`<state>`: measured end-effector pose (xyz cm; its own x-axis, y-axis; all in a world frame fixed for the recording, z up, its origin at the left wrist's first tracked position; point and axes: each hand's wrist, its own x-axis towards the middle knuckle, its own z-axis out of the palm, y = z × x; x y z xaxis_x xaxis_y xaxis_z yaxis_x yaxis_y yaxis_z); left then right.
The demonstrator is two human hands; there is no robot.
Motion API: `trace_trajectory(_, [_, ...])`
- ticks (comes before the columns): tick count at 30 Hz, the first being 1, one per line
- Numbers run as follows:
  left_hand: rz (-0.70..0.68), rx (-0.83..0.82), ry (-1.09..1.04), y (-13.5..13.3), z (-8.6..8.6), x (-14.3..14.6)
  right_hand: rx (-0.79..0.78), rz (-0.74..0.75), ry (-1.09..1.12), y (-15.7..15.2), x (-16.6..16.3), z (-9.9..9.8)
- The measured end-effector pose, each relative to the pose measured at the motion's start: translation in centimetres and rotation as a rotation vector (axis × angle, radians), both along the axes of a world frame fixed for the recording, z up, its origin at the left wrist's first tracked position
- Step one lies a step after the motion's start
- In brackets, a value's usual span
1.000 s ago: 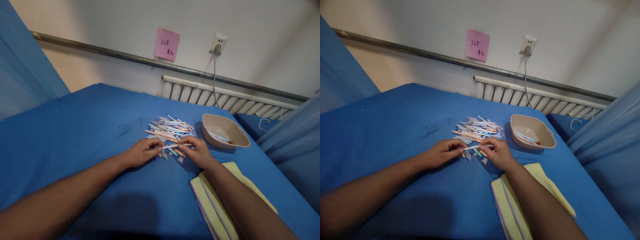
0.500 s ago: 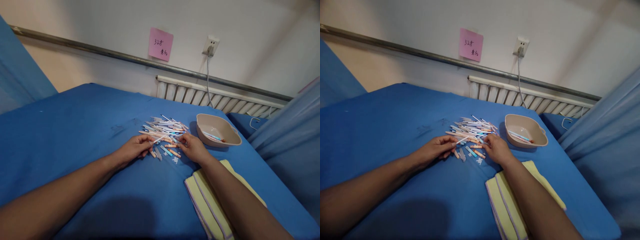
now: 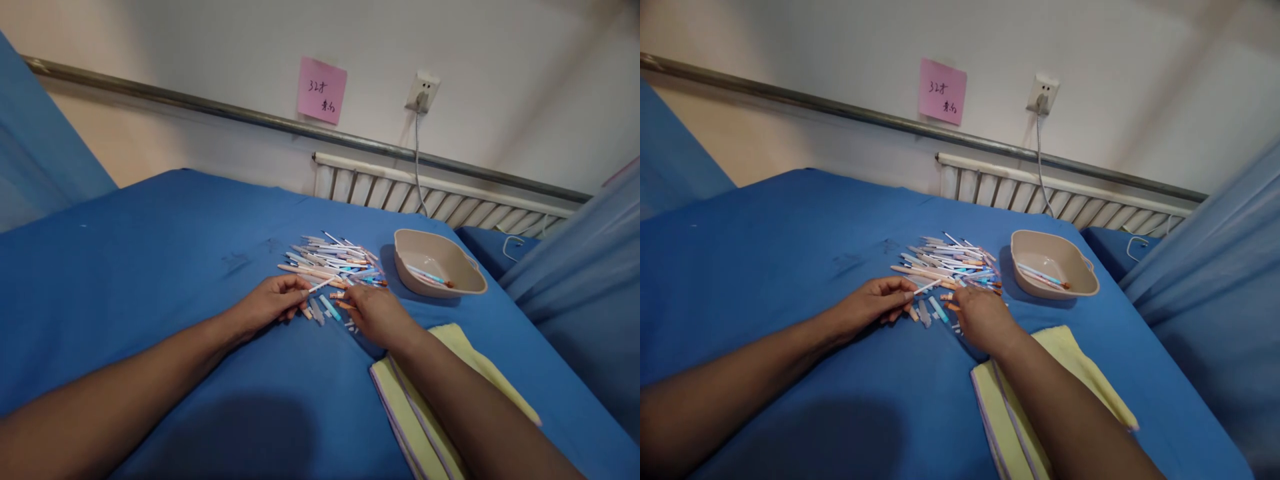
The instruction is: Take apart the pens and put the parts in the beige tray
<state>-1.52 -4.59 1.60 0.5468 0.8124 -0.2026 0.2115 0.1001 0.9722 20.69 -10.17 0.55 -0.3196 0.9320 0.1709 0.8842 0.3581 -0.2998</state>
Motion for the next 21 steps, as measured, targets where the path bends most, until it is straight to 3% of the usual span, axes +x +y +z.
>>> trace_trajectory(6, [0.007,0.033,-0.045,-0.09,0.18,-0.15,0.085,0.084,0.581,1.01,0.73,-0.53])
trace_trajectory(13, [0.029,0.104,-0.066,-0.54,0.45,-0.39,0.202,0.198,0.574,0.49,0.23,-0.20])
trace_trajectory(18, [0.007,0.135,-0.032,-0.71,0.65,-0.45,0.233,0.191,0.553,0.33,0.17,-0.12])
trace_trajectory(21, [0.006,0.127,-0.014,-0.79,0.64,-0.39,0.134,0.107,0.765,0.50,-0.16,-0.11])
